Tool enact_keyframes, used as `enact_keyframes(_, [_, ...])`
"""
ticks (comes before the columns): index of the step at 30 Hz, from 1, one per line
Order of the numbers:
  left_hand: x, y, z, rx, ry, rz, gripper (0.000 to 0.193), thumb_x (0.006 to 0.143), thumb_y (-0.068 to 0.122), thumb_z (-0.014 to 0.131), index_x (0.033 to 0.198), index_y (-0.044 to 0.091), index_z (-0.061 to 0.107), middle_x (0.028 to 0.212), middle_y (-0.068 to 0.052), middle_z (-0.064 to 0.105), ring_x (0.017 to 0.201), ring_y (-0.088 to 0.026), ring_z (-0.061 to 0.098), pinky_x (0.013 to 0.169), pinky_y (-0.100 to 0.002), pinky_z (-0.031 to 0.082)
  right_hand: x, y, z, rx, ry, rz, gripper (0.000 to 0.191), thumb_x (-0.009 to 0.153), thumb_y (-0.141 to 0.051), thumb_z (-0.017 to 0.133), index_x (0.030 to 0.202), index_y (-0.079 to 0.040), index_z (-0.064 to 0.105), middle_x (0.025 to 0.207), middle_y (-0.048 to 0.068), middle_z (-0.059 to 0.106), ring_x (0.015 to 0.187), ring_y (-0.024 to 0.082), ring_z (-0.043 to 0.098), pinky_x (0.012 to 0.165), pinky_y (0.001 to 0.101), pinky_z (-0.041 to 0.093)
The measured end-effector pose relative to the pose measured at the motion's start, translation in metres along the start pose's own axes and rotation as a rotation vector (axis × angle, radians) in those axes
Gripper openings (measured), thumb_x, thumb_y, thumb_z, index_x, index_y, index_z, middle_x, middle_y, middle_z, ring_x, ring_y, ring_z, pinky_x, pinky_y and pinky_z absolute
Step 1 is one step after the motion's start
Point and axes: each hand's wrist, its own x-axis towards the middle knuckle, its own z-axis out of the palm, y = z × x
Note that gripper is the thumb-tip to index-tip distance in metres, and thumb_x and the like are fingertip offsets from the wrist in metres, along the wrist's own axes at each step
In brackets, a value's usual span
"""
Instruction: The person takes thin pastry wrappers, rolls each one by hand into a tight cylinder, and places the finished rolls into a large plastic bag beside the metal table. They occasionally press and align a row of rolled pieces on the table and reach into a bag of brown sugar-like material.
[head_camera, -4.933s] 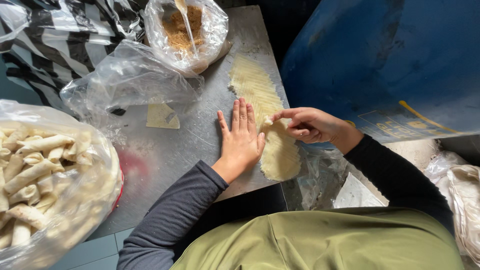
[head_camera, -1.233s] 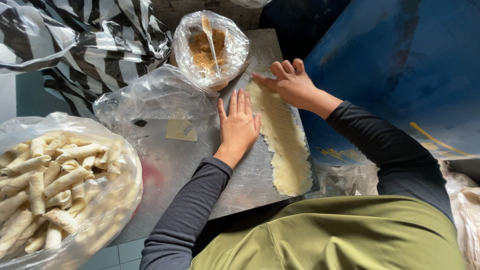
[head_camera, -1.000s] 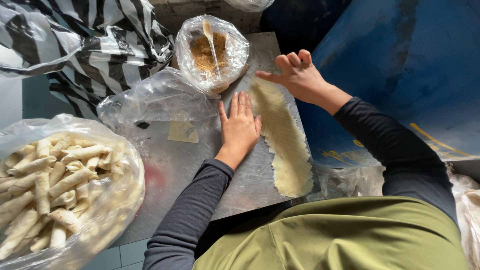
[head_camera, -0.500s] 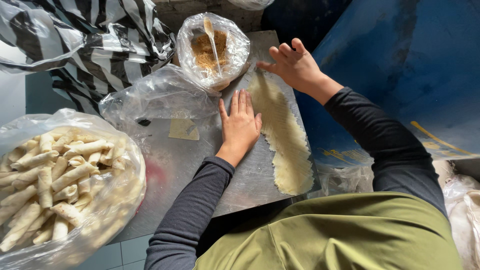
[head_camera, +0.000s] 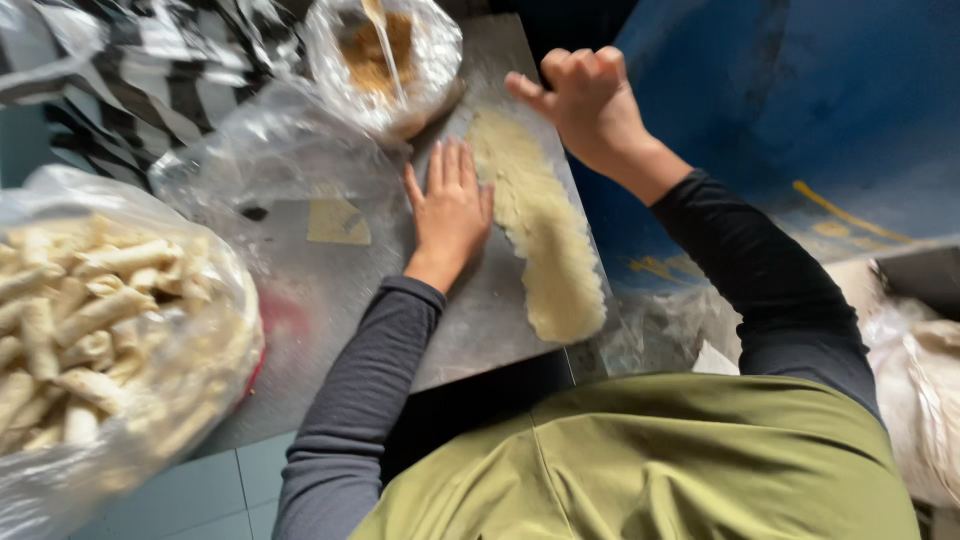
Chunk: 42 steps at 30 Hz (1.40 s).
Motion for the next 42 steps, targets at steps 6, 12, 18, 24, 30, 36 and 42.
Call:
enact_keyframes(6, [-0.079, 0.036, -0.082, -0.349, 0.027, 0.107, 0.033, 0.095, 0.023, 0.072, 0.123, 0.009, 0.061, 0.116, -0.009, 0.06, 0.11, -0.029, 0.057, 0.091, -0.044, 0.043, -0.12, -0.004, -0.08, 1.977, -0.179, 0.418, 0.045, 0.105, -0.005, 0.056, 0.149, -0.011, 0.053, 0.097, 0.001, 0.045, 0.08, 0.01, 0.044, 0.068, 0.0263, 0.039])
enact_keyframes(12, [-0.143, 0.095, -0.096, -0.487, -0.025, 0.057, 0.019, 0.089, 0.026, 0.076, 0.101, 0.013, 0.069, 0.098, -0.003, 0.065, 0.093, -0.025, 0.061, 0.081, -0.042, 0.043, -0.208, -0.075, -0.118, 2.95, -0.752, 0.926, 0.054, 0.102, -0.012, 0.046, 0.153, 0.003, 0.04, 0.06, -0.002, 0.04, 0.044, 0.005, 0.031, 0.038, 0.0214, 0.024])
enact_keyframes(18, [-0.158, 0.106, -0.077, -0.391, -0.056, 0.017, 0.018, 0.086, 0.028, 0.078, 0.095, 0.015, 0.07, 0.092, -0.002, 0.066, 0.089, -0.024, 0.063, 0.079, -0.042, 0.043, -0.212, -0.095, -0.125, 2.436, -0.987, 0.795, 0.071, 0.091, -0.001, 0.043, 0.161, -0.012, 0.04, 0.054, -0.004, 0.042, 0.043, 0.005, 0.037, 0.039, 0.0214, 0.03])
enact_keyframes(24, [-0.165, 0.11, -0.077, -0.364, -0.061, 0.013, 0.02, 0.085, 0.029, 0.079, 0.095, 0.015, 0.069, 0.091, -0.001, 0.067, 0.087, -0.023, 0.063, 0.079, -0.041, 0.043, -0.221, -0.105, -0.157, 0.789, -0.693, 0.163, 0.088, 0.083, 0.0, 0.054, 0.161, -0.032, 0.034, 0.052, 0.003, 0.05, 0.04, 0.012, 0.047, 0.04, 0.0294, 0.039])
enact_keyframes(30, [-0.168, 0.116, -0.078, -0.312, -0.06, 0.028, 0.021, 0.085, 0.029, 0.079, 0.095, 0.014, 0.069, 0.09, -0.001, 0.067, 0.086, -0.023, 0.063, 0.078, -0.042, 0.042, -0.247, -0.13, -0.177, -0.152, -0.448, -0.047, 0.081, 0.088, -0.008, 0.059, 0.164, -0.022, 0.035, 0.064, 0.003, 0.055, 0.046, 0.01, 0.048, 0.039, 0.0251, 0.042])
enact_keyframes(36, [-0.18, 0.121, -0.085, -0.346, -0.003, 0.022, 0.024, 0.086, 0.029, 0.079, 0.101, 0.012, 0.068, 0.097, -0.003, 0.065, 0.09, -0.024, 0.063, 0.08, -0.042, 0.043, -0.239, -0.097, -0.185, 0.459, -0.343, 0.037, 0.037, 0.086, -0.008, 0.063, 0.122, -0.015, 0.063, 0.098, 0.01, 0.059, 0.069, 0.023, 0.06, 0.057, 0.0348, 0.049])
enact_keyframes(42, [-0.184, 0.121, -0.084, -0.322, -0.044, 0.013, 0.017, 0.087, 0.026, 0.078, 0.097, 0.015, 0.069, 0.096, -0.002, 0.064, 0.091, -0.024, 0.062, 0.08, -0.042, 0.043, -0.228, -0.11, -0.182, 1.04, -0.17, 0.672, 0.027, 0.094, -0.017, 0.074, 0.116, -0.007, 0.063, 0.107, 0.012, 0.054, 0.09, 0.029, 0.061, 0.075, 0.0389, 0.05])
